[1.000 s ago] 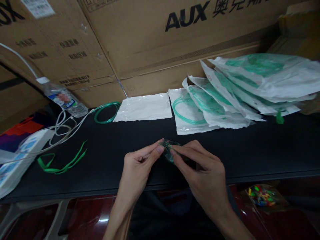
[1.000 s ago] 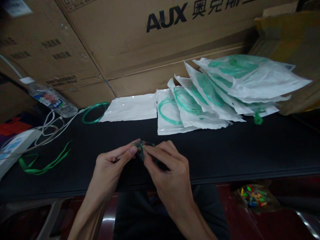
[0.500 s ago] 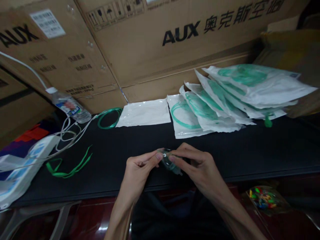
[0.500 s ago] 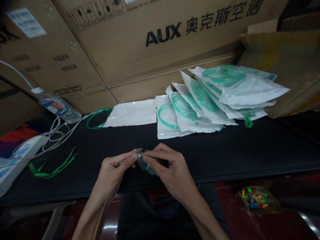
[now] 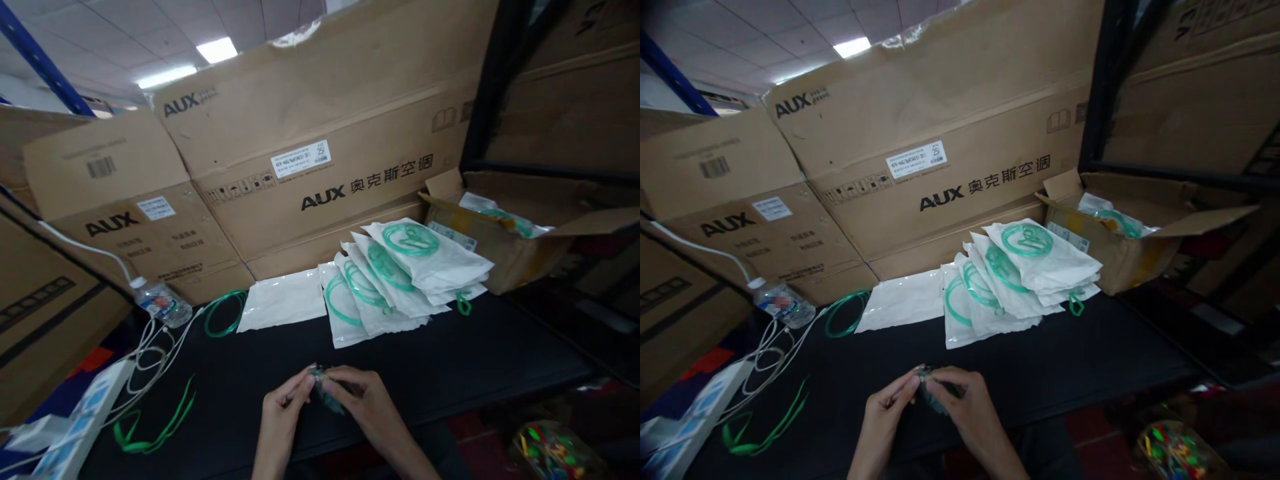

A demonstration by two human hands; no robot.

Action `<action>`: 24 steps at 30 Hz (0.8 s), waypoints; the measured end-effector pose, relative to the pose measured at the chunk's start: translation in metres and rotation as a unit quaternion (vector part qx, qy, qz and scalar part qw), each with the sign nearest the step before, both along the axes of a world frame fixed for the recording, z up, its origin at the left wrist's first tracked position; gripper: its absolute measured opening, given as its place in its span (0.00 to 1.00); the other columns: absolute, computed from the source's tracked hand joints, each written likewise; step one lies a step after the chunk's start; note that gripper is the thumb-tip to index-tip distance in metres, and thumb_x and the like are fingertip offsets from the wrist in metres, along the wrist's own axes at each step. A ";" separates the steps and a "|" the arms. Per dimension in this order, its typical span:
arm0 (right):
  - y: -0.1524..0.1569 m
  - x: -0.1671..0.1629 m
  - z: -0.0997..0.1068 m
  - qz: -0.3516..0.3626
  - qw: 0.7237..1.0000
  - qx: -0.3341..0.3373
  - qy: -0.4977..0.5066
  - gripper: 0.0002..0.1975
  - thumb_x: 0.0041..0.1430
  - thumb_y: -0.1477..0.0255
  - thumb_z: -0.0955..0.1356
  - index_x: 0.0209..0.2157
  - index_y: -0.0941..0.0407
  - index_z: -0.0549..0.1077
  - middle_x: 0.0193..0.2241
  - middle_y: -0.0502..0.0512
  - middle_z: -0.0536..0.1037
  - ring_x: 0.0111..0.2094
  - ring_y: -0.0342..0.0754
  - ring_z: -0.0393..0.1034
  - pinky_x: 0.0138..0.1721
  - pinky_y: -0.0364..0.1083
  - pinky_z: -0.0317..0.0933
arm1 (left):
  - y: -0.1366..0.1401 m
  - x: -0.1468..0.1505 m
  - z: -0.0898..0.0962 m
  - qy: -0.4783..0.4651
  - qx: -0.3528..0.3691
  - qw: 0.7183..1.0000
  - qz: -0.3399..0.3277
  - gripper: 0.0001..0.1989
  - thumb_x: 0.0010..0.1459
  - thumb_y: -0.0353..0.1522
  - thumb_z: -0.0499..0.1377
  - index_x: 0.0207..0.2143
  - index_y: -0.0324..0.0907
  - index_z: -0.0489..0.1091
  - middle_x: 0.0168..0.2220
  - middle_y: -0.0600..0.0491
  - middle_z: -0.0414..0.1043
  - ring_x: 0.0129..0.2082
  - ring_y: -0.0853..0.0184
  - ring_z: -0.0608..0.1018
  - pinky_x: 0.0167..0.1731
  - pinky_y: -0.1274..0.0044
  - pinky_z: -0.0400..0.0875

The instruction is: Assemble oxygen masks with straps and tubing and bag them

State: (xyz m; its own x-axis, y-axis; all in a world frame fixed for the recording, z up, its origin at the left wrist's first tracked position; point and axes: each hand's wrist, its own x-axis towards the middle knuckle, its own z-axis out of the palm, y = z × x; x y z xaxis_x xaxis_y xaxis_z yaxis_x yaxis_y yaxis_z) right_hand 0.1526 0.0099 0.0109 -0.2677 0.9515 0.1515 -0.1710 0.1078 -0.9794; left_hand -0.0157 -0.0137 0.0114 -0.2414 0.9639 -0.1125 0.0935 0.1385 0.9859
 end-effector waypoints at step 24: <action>0.008 0.000 -0.018 0.049 0.996 -0.046 0.059 0.18 0.58 0.54 0.74 0.36 0.54 0.86 0.33 0.57 0.86 0.38 0.55 0.79 0.45 0.51 0.68 | 0.001 -0.004 -0.015 -0.050 -0.040 0.998 -0.011 0.29 0.43 0.50 0.74 0.42 0.40 0.84 0.43 0.43 0.84 0.50 0.46 0.83 0.57 0.62 0.73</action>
